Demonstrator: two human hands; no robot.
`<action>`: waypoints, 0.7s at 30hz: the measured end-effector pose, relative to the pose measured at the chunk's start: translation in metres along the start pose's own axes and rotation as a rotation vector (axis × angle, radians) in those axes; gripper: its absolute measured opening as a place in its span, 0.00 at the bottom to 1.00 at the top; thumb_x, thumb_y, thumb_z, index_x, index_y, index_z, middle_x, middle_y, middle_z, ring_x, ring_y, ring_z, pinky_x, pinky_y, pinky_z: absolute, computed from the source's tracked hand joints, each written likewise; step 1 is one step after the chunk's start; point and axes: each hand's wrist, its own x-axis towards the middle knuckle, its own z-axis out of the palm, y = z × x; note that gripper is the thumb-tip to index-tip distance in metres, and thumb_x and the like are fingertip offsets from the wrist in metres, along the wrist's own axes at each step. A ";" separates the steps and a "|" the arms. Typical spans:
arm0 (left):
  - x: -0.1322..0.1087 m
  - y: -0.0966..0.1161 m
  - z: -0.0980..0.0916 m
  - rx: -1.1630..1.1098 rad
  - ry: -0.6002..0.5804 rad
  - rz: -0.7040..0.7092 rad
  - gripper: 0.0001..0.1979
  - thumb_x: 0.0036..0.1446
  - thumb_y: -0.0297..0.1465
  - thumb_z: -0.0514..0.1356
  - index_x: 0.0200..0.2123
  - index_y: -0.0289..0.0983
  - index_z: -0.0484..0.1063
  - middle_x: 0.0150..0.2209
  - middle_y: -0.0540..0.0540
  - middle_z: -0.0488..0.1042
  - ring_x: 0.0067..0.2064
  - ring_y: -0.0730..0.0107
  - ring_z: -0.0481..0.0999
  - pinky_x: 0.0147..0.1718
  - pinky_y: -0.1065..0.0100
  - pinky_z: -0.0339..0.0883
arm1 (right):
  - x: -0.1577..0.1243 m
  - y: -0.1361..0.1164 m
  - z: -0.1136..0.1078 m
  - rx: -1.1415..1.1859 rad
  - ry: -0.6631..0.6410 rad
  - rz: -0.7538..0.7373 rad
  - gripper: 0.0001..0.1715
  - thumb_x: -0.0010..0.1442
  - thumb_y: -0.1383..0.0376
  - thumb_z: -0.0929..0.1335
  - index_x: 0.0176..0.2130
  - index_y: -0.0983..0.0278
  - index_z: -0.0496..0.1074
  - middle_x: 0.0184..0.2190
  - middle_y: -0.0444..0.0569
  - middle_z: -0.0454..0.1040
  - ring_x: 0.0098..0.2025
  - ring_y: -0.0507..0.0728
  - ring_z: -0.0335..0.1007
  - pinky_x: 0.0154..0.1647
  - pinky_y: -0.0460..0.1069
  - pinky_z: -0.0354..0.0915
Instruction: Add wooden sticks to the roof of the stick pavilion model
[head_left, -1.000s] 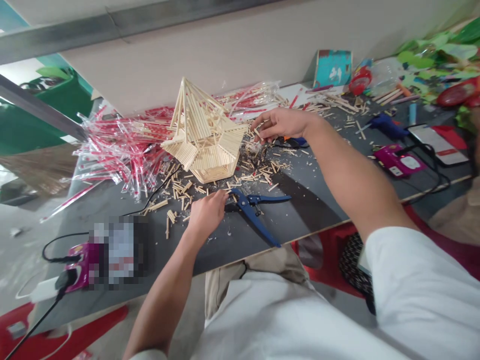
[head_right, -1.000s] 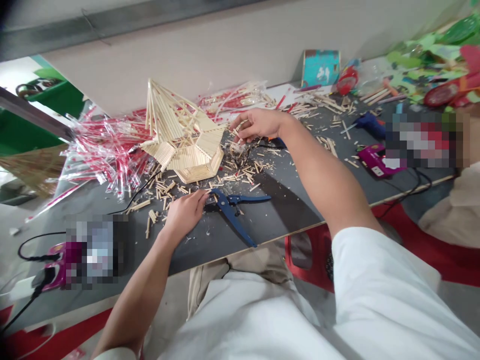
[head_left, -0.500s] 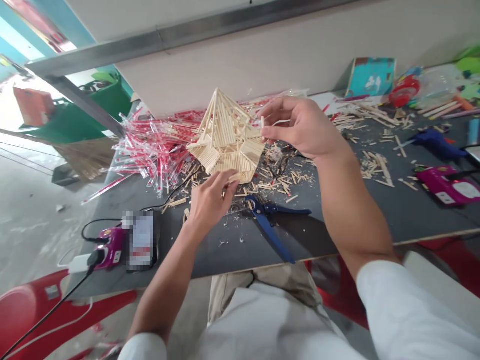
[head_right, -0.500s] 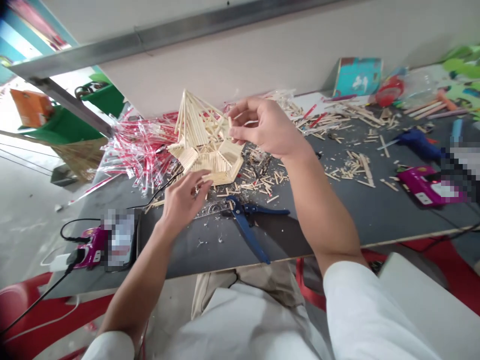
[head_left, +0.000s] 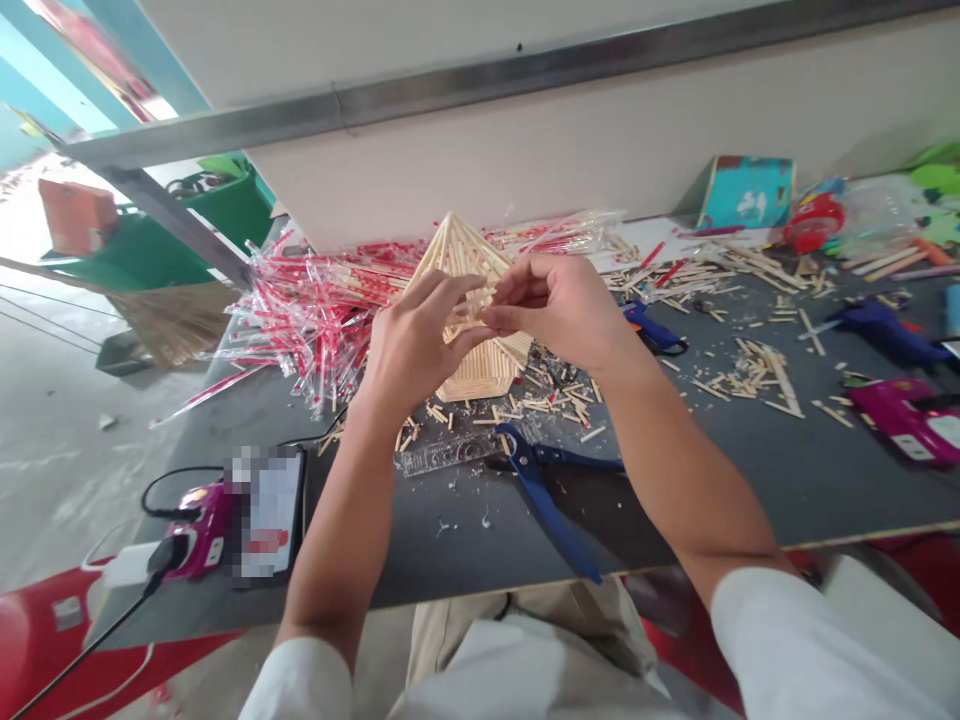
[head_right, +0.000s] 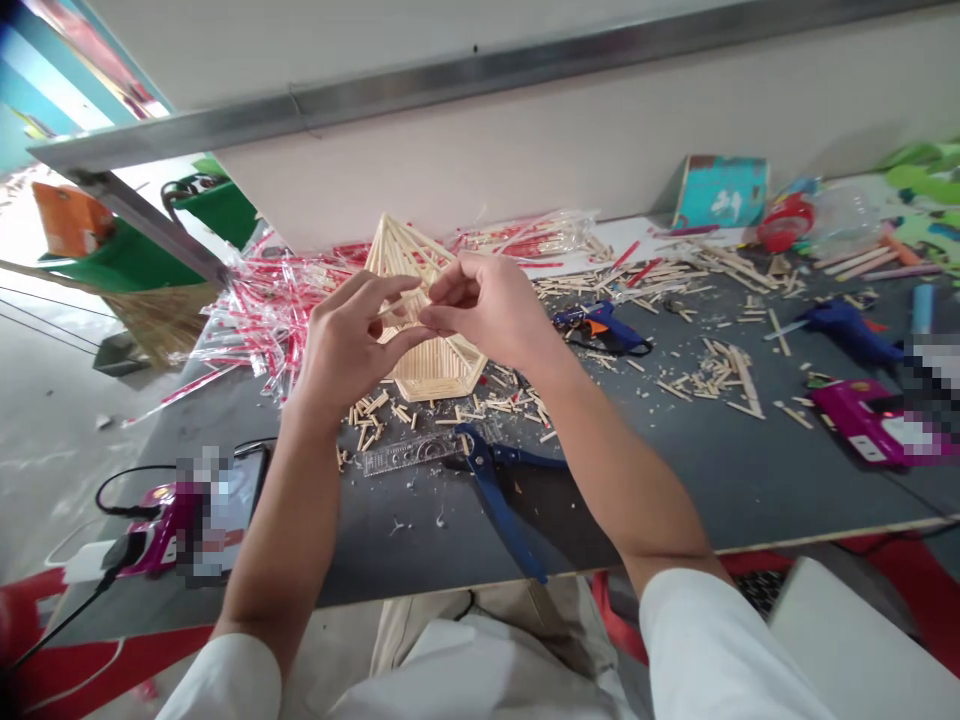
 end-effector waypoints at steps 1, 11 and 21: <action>0.001 -0.002 0.001 -0.010 0.006 -0.001 0.21 0.63 0.43 0.67 0.56 0.42 0.74 0.46 0.46 0.79 0.45 0.68 0.80 0.38 0.69 0.72 | 0.000 -0.002 0.001 0.002 0.005 0.007 0.26 0.47 0.49 0.82 0.35 0.61 0.73 0.32 0.46 0.78 0.34 0.56 0.78 0.38 0.56 0.77; 0.000 -0.016 0.008 0.091 0.006 0.005 0.23 0.67 0.45 0.62 0.62 0.48 0.73 0.44 0.47 0.78 0.39 0.68 0.78 0.39 0.66 0.71 | 0.001 -0.002 -0.001 -0.222 0.138 -0.012 0.22 0.58 0.49 0.77 0.43 0.59 0.74 0.35 0.46 0.76 0.30 0.53 0.72 0.31 0.53 0.69; -0.006 -0.017 0.013 0.171 -0.028 0.011 0.26 0.68 0.43 0.59 0.68 0.52 0.66 0.44 0.43 0.73 0.38 0.64 0.76 0.37 0.64 0.71 | 0.003 0.004 -0.001 -0.179 0.154 0.009 0.26 0.57 0.48 0.77 0.48 0.57 0.72 0.37 0.48 0.76 0.34 0.57 0.75 0.29 0.53 0.72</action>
